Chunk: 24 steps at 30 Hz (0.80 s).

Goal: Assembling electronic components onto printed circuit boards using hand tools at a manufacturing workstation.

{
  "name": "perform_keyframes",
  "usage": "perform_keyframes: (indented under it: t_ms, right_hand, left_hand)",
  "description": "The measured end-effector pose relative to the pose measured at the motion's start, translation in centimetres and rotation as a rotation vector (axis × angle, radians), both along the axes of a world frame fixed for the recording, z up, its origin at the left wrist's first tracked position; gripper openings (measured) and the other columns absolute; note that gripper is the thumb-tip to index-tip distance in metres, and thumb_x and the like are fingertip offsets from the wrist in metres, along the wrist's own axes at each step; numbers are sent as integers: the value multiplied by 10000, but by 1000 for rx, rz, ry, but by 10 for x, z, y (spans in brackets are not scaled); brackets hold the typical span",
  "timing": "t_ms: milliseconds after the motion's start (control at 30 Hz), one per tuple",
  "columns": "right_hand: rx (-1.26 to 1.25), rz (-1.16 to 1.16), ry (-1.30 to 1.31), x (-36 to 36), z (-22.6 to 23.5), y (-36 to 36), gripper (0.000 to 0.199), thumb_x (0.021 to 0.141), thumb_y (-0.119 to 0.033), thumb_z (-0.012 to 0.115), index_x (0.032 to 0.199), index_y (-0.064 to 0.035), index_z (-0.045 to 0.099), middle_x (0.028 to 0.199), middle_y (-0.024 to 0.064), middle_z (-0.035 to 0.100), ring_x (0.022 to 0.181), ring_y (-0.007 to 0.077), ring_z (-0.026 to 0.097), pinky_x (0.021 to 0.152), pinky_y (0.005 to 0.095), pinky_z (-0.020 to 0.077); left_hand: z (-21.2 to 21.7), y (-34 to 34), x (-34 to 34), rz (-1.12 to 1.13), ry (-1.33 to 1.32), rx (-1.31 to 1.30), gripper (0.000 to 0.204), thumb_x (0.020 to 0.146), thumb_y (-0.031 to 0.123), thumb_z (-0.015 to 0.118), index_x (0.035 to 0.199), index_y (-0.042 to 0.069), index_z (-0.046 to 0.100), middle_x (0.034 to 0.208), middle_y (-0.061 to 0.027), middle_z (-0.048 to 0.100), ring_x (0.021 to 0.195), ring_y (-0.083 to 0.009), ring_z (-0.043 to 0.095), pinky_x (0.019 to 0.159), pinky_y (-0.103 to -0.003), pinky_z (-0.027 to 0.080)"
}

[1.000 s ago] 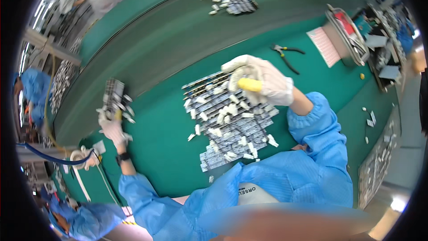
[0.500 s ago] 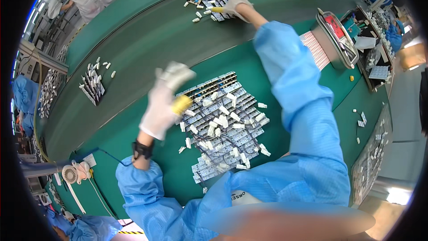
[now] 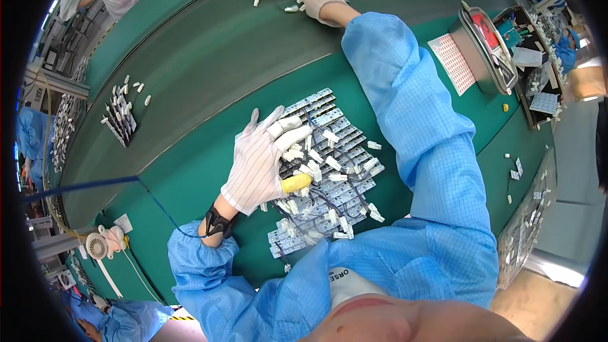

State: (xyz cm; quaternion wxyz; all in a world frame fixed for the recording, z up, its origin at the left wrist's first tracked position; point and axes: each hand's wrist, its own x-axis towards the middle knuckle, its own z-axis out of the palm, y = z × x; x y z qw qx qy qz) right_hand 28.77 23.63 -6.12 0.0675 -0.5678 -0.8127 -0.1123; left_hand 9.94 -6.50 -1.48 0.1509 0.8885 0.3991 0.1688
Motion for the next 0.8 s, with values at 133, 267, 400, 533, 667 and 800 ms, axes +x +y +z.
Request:
perform_keyframes:
  t_ms: [133,267,400,533,667,800]
  right_hand:
    - [-46,62,9,-2,17,-17,471,798,-111,527,1241,-107,366,1165,132,503,1104,340,462,914,620,343]
    - [-229,312,281,11,11,-34,496,750,33,490,1212,-63,336,1141,170,464,1086,315,473,907,467,391]
    - [-438,508,282,1,69,-122,473,722,103,432,1164,-14,311,1004,208,482,963,343,501,765,387,435]
    - [-164,710,164,6,52,-145,461,730,81,461,1149,9,281,938,229,502,866,332,526,748,387,435]
    - [-57,853,195,-2,41,-146,470,730,50,496,1146,12,281,961,221,505,898,345,519,755,402,435]
    - [45,841,194,-2,47,-147,513,737,92,477,1199,7,273,997,211,516,904,329,539,796,398,438]
  left_hand:
    - [-4,3,-7,8,-98,-71,699,682,552,606,1222,120,505,1237,-139,499,1221,-375,397,1064,-555,182]
    - [7,12,-28,100,-663,-363,623,863,501,473,1264,26,442,1238,-165,506,1186,-264,462,1065,-396,244]
    - [8,36,-53,622,-686,-212,525,876,195,542,1329,24,339,1209,-164,536,1027,-221,579,878,-322,451]
    - [-2,65,-50,509,-291,-353,586,871,228,546,1359,23,295,1312,-135,460,1067,-214,568,915,-297,429]
    - [-20,71,-44,354,-367,-253,445,787,-13,531,1228,6,474,1207,-106,555,1058,-231,559,941,-319,409]
    - [-18,76,-41,343,-385,-248,486,642,-75,544,1055,167,629,1170,-22,574,1002,-291,540,862,-368,455]
